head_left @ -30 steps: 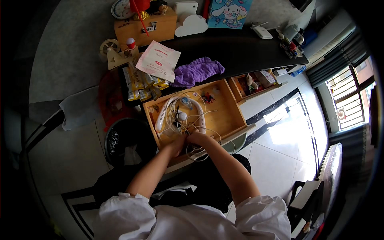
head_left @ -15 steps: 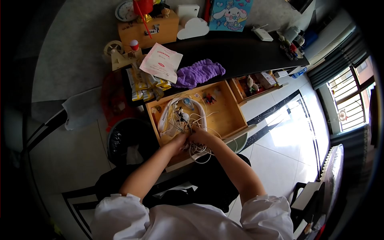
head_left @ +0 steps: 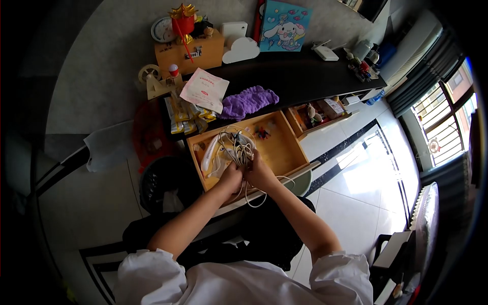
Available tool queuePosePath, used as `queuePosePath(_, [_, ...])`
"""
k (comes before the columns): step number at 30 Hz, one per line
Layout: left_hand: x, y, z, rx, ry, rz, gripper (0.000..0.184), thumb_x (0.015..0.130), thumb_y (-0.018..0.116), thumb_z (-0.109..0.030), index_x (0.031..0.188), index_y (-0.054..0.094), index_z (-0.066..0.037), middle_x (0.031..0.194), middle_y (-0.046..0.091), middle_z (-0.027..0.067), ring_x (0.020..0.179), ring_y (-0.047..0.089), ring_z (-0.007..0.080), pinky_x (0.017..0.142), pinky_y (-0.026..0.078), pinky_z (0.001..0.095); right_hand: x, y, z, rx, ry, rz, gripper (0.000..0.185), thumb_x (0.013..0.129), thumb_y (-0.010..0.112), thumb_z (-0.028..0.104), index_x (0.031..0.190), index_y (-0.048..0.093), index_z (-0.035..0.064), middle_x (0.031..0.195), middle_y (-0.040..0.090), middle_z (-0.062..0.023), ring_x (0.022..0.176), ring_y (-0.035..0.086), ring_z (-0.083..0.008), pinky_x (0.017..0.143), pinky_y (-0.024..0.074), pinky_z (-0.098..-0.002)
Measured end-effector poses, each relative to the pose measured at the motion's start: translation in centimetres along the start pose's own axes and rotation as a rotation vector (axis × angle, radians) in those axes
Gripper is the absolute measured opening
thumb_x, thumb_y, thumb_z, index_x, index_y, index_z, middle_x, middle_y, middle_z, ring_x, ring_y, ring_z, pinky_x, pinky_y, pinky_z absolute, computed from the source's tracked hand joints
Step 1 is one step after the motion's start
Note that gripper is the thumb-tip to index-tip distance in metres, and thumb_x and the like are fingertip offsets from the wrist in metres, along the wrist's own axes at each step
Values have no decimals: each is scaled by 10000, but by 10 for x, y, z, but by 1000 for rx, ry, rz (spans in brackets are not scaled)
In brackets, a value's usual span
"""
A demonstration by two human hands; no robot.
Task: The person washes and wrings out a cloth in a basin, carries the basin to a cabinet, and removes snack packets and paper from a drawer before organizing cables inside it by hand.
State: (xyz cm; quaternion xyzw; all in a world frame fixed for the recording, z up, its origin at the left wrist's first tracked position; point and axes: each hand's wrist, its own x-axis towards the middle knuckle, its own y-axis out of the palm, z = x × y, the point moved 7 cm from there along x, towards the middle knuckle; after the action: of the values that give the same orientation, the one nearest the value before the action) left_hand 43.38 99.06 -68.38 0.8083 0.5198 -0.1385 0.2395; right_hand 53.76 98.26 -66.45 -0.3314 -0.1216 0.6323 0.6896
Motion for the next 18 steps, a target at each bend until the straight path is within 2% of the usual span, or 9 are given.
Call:
queuePosePath(2, [-11, 5, -7, 15, -17, 24, 287, 958, 409, -178, 1194, 479, -30, 1025, 584, 78, 842, 573, 150, 704, 467, 279, -2, -3, -3, 117, -20, 20, 499, 729, 680, 103, 1172, 483, -14, 945, 637, -174, 877, 622, -242, 762, 488, -342])
queuePosePath(3, [-15, 7, -8, 22, -25, 35, 316, 960, 394, -162, 1231, 472, -20, 1074, 590, 93, 899, 577, 164, 761, 467, 288, -2, -3, -1, 101, -35, 106, 482, 720, 685, 102, 1150, 502, -15, 949, 637, -165, 870, 616, -230, 759, 485, -338])
queuePosePath(5, [-19, 8, -10, 29, 56, -19, 291, 959, 410, -161, 1197, 485, -10, 1014, 598, 73, 848, 565, 146, 740, 458, 284, -5, -6, 12, 67, -66, 276, 449, 702, 696, 100, 1107, 542, -18, 955, 638, -145, 858, 605, -205, 755, 479, -330])
queuePosePath(6, [-20, 9, -11, 43, 72, -15, 283, 959, 416, -163, 1185, 489, -9, 1000, 600, 71, 837, 562, 143, 739, 455, 281, -13, -13, 23, 72, -138, 205, 391, 698, 678, 104, 1040, 558, -42, 884, 629, -187, 800, 611, -315, 734, 484, -376])
queuePosePath(9, [-19, 5, -15, 164, 96, 15, 252, 963, 437, -154, 1169, 491, -19, 988, 585, 54, 797, 555, 112, 682, 457, 255, -22, -26, 36, -38, -279, 12, 391, 703, 665, 103, 1054, 552, -26, 887, 629, -189, 815, 613, -325, 725, 480, -380])
queuePosePath(12, [-31, 11, -43, 198, 170, 84, 229, 963, 452, -137, 1155, 499, -21, 988, 577, 46, 797, 558, 95, 671, 466, 241, -40, -46, 65, -50, -294, -24, 365, 715, 651, 115, 1043, 547, -8, 864, 626, -203, 822, 616, -348, 720, 480, -395])
queuePosePath(14, [-36, 16, -58, 134, 282, 147, 216, 961, 461, -129, 1140, 511, -20, 992, 578, 38, 831, 568, 90, 714, 479, 242, -49, -61, 83, -19, -279, -35, 351, 721, 644, 103, 1040, 553, -11, 850, 618, -180, 791, 611, -289, 712, 473, -367])
queuePosePath(18, [-66, 29, -108, 141, 337, 160, 234, 951, 488, -177, 1097, 539, -1, 879, 608, 44, 751, 547, 90, 677, 446, 251, -69, -95, 129, -51, -354, -35, 327, 751, 640, 91, 1049, 544, -2, 818, 613, -147, 729, 599, -210, 685, 472, -330])
